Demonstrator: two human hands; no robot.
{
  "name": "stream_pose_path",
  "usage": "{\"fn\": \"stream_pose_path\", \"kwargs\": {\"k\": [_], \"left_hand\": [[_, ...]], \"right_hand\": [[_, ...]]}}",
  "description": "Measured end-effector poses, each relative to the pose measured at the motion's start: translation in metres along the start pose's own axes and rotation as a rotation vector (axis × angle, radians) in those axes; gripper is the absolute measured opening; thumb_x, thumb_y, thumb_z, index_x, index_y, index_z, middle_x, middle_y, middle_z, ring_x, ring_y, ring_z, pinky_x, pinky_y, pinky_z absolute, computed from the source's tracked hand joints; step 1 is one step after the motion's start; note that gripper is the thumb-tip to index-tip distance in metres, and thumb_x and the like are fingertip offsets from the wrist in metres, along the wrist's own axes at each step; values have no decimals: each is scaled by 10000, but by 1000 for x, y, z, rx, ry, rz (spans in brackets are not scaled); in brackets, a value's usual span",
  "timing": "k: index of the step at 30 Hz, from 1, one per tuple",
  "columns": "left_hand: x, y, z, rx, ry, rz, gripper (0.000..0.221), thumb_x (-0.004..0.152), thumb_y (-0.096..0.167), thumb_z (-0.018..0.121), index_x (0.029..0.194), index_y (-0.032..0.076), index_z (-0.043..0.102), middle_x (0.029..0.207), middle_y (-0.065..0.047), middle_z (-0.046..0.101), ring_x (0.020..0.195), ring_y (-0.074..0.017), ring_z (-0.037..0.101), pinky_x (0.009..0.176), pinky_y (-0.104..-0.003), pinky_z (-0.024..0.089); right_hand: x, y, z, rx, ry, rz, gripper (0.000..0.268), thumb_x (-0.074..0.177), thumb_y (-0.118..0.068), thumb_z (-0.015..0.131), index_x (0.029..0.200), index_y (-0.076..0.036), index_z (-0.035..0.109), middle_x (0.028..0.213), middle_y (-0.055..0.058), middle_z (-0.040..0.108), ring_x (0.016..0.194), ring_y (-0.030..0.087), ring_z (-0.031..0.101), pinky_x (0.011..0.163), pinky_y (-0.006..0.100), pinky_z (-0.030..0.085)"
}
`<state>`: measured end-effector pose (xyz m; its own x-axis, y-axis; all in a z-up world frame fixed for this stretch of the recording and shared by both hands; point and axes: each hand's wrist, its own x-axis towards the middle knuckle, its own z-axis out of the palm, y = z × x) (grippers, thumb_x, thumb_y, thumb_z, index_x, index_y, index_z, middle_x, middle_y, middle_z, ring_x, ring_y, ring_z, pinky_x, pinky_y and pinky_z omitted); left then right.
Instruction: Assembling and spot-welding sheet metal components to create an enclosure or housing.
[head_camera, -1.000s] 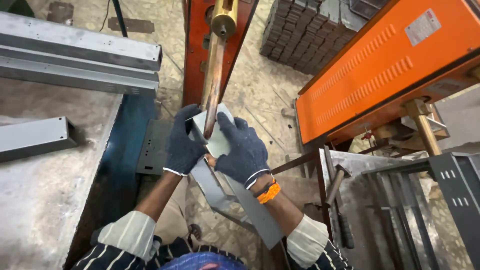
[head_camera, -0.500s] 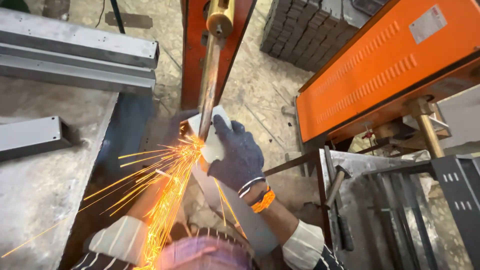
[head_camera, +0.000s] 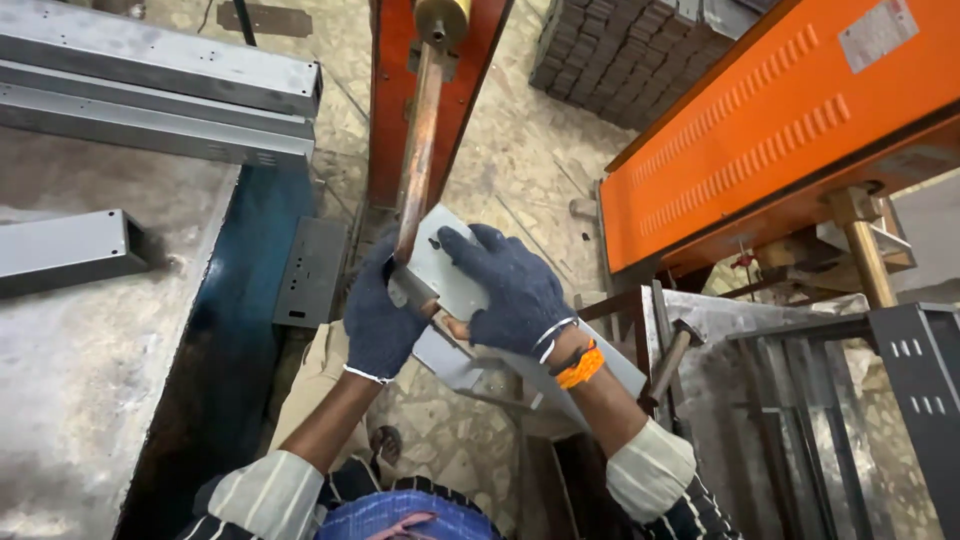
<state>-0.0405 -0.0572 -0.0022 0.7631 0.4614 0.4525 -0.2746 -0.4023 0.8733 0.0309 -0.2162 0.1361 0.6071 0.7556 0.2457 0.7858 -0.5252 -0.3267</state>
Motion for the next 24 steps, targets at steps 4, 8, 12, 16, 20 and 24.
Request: {"fn": "stream_pose_path", "kwargs": {"k": [4,8,12,16,20,24], "left_hand": [[-1,0,3,100,34,-6,885,655,162,927,1429,52,512,1398,-165,627,1288,-320,625,1062,-388,498],[-5,-5,11,46,51,-28,957,620,139,934,1453,26,477,1405,-178,593,1304,-322,587,1081,-410,468],[-13,-20,12,28,38,-142,933,613,180,969,1401,38,490,1323,-165,588,1262,-298,594,1065,-401,476],[-3,-9,9,69,56,-83,988,617,112,926,1471,-11,446,1354,-193,581,1276,-331,568,1074,-421,451],[-1,-10,2,51,40,-52,924,636,165,941,1437,38,499,1354,-168,614,1237,-311,632,1046,-403,505],[8,-11,-7,-14,-6,47,911,655,169,929,1443,51,487,1456,-171,584,1306,-321,616,1080,-410,505]], "right_hand": [[6,2,-5,-12,-9,-20,853,654,-434,867,1421,-184,588,1384,247,588,1090,399,650,908,460,540],[8,6,-8,-2,-2,-61,892,604,-413,867,1419,-188,584,1375,251,586,1080,404,649,904,463,540],[9,2,-6,10,-98,-51,901,559,-386,879,1394,-203,593,1374,253,585,1066,421,641,897,468,540],[11,2,-7,-24,-51,-28,819,650,-413,879,1393,-220,593,1381,238,591,1061,406,650,872,464,547],[-1,-2,1,-25,15,-28,885,603,-408,885,1405,-194,579,1369,256,580,1067,419,643,887,479,542],[-12,-18,9,-35,82,51,889,619,-393,877,1430,-192,574,1403,234,594,1074,406,654,886,479,543]]}}
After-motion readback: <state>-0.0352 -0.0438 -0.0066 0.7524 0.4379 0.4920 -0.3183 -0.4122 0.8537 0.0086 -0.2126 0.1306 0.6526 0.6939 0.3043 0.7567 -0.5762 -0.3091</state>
